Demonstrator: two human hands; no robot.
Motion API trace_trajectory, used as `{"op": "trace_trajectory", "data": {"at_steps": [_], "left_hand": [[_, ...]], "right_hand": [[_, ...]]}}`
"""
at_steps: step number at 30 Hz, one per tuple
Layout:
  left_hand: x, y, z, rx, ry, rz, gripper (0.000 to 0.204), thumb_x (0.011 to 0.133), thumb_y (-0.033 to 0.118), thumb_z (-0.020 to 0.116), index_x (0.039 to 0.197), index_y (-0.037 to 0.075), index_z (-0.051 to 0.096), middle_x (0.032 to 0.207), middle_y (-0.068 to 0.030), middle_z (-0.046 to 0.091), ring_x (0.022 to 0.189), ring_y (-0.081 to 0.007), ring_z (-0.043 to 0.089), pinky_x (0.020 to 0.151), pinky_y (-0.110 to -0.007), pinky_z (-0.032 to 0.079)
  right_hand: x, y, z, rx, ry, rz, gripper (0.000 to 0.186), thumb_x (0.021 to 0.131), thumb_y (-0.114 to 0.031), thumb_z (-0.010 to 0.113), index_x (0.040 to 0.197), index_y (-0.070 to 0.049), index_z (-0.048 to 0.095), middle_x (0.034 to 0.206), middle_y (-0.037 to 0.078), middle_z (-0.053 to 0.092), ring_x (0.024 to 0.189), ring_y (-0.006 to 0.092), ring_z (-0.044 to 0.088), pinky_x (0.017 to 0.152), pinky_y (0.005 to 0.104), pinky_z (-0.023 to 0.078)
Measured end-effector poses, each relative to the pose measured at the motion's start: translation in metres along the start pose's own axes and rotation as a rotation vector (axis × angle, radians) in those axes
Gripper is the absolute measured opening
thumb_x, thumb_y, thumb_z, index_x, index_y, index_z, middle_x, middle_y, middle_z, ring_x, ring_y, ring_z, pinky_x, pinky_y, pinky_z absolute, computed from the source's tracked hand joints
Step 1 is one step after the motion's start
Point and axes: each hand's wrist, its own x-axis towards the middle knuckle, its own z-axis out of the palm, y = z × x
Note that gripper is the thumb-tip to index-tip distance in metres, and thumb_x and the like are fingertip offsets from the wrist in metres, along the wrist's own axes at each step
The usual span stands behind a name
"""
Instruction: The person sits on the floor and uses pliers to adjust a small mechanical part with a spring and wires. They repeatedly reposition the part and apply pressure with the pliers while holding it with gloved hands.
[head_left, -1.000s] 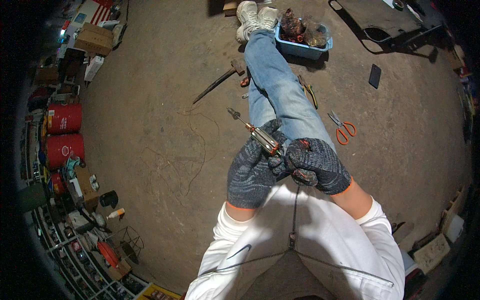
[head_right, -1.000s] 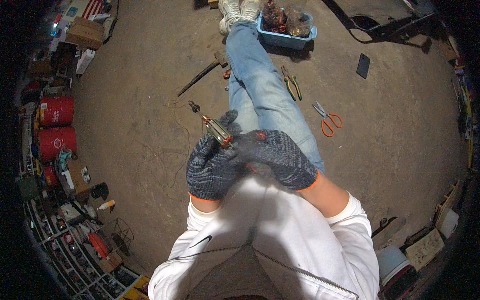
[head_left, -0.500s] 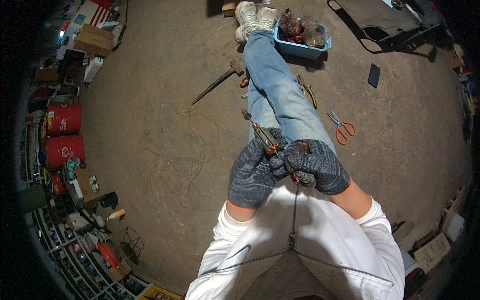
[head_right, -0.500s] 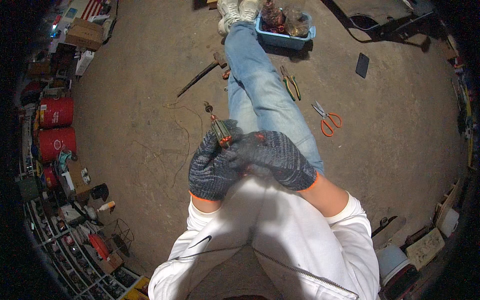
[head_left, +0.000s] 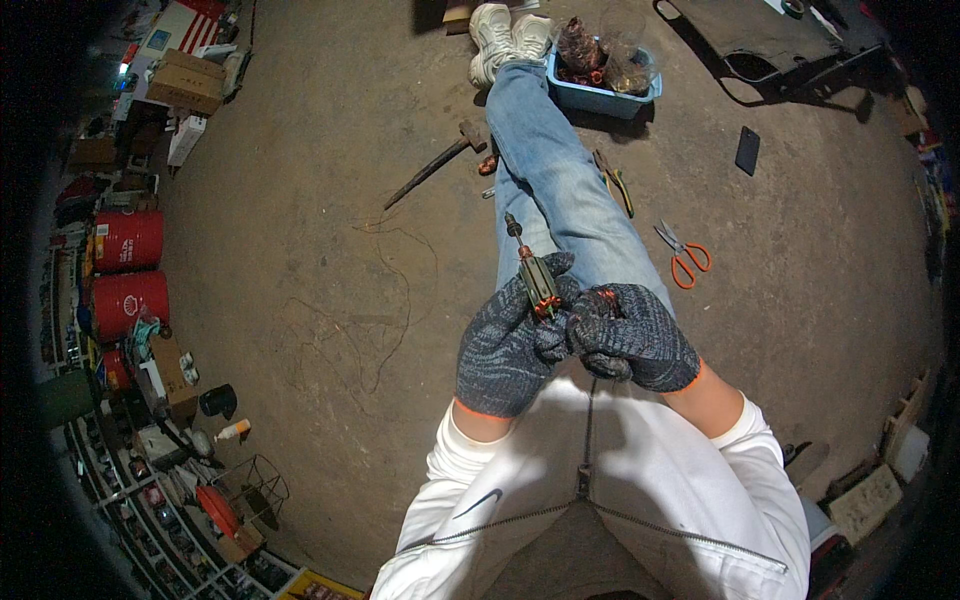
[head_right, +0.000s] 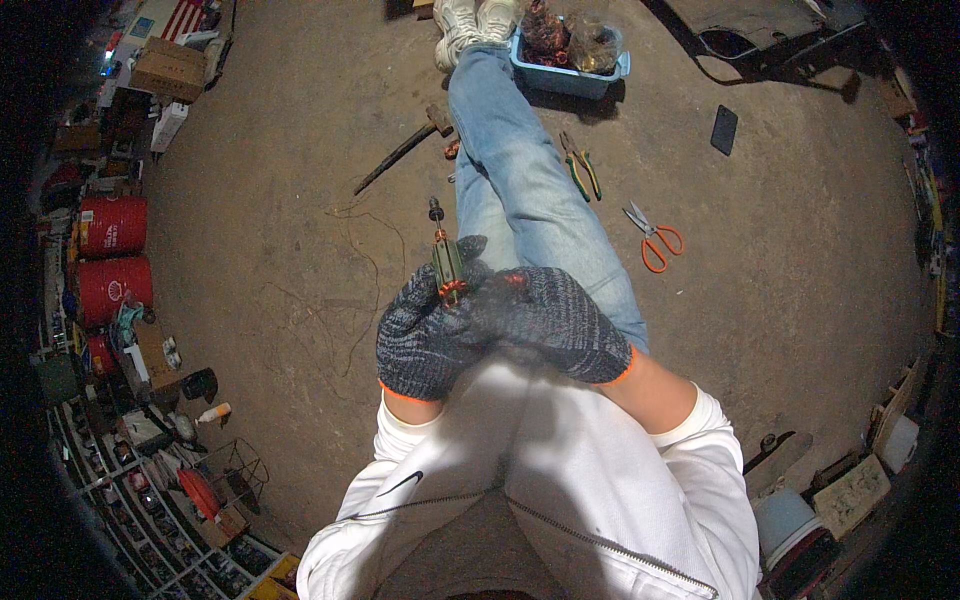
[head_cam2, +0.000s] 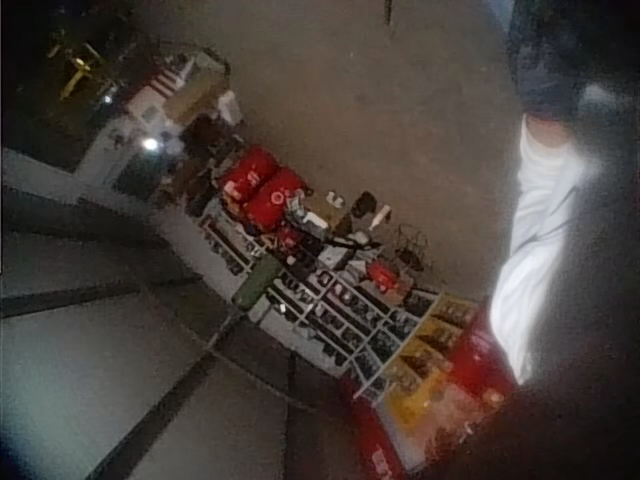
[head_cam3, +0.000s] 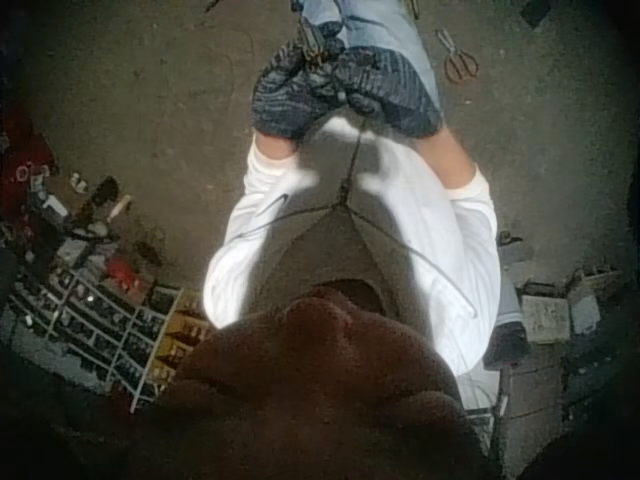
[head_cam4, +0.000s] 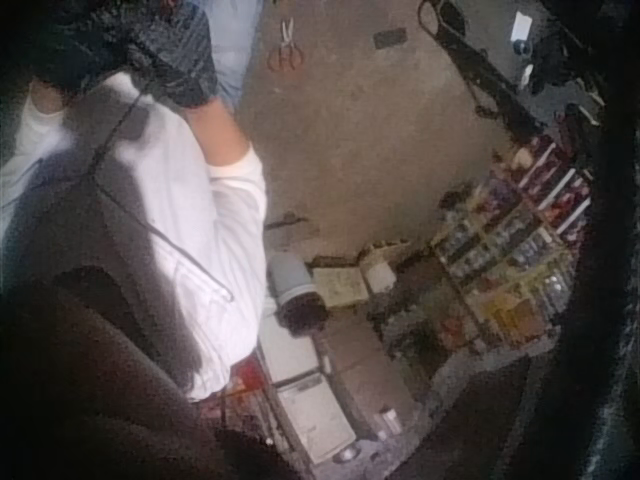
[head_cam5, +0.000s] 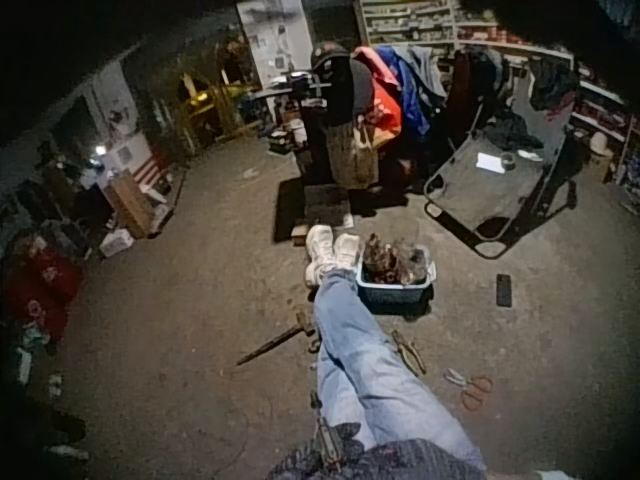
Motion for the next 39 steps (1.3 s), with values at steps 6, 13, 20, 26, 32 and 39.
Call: {"op": "trace_trajectory", "data": {"at_steps": [6, 13, 20, 26, 32, 39], "left_hand": [[-0.004, 0.0, 0.005, 0.165, 0.005, 0.176, 0.033, 0.089, 0.003, 0.043, 0.121, -0.007, 0.043, 0.111, -0.0135, 0.053, 0.095, -0.0197, 0.055, 0.082, -0.03, 0.048], [-0.003, -0.002, -0.004, 0.26, -0.054, 0.169, 0.039, 0.086, 0.014, 0.051, 0.12, -0.004, 0.044, 0.111, -0.0151, 0.054, 0.1, -0.0242, 0.054, 0.086, -0.035, 0.046], [0.0, -0.001, -0.007, 0.154, -0.087, 0.159, 0.044, 0.085, 0.02, 0.051, 0.123, -0.003, 0.043, 0.115, -0.0154, 0.053, 0.106, -0.0265, 0.051, 0.091, -0.038, 0.041], [-0.004, 0.0, -0.004, 0.684, 0.017, 0.259, 0.046, 0.084, 0.021, 0.053, 0.122, -0.003, 0.044, 0.114, -0.0134, 0.053, 0.104, -0.0241, 0.052, 0.09, -0.037, 0.042], [0.0, 0.0, -0.002, 0.69, -0.018, 0.252, 0.037, 0.084, 0.01, 0.05, 0.118, -0.006, 0.047, 0.122, -0.0175, 0.047, 0.105, -0.0271, 0.052, 0.09, -0.039, 0.043], [-0.001, -0.004, -0.001, 0.098, -0.072, 0.178, 0.033, 0.082, 0.003, 0.05, 0.113, -0.008, 0.05, 0.122, -0.0229, 0.047, 0.104, -0.0316, 0.053, 0.09, -0.041, 0.044]], "right_hand": [[-0.001, 0.003, 0.002, -0.316, 0.001, -0.129, 0.031, 0.074, -0.016, 0.06, 0.105, -0.011, 0.059, 0.102, 0.009, 0.059, 0.091, 0.0249, 0.057, 0.076, 0.0358, 0.045], [-0.001, -0.002, 0.003, -0.257, 0.002, -0.317, 0.024, 0.079, -0.015, 0.058, 0.103, -0.015, 0.061, 0.096, 0.006, 0.061, 0.083, 0.024, 0.059, 0.072, 0.0323, 0.047], [0.0, -0.012, 0.003, -0.192, -0.002, -0.086, 0.026, 0.078, -0.02, 0.06, 0.102, -0.013, 0.061, 0.092, 0.008, 0.062, 0.078, 0.0233, 0.061, 0.067, 0.0328, 0.048], [-0.001, -0.013, 0.005, -0.44, 0.007, -0.393, 0.024, 0.075, -0.021, 0.062, 0.097, -0.01, 0.063, 0.09, 0.011, 0.063, 0.077, 0.0266, 0.062, 0.068, 0.0326, 0.048], [0.002, -0.007, 0.004, -0.428, 0.081, -0.406, 0.023, 0.076, -0.021, 0.062, 0.097, -0.011, 0.063, 0.091, 0.012, 0.063, 0.078, 0.0263, 0.062, 0.069, 0.0327, 0.049], [0.0, -0.006, 0.003, -0.459, 0.03, -0.486, 0.022, 0.074, -0.021, 0.064, 0.095, -0.013, 0.064, 0.089, 0.009, 0.063, 0.075, 0.0249, 0.062, 0.064, 0.0323, 0.05]]}}
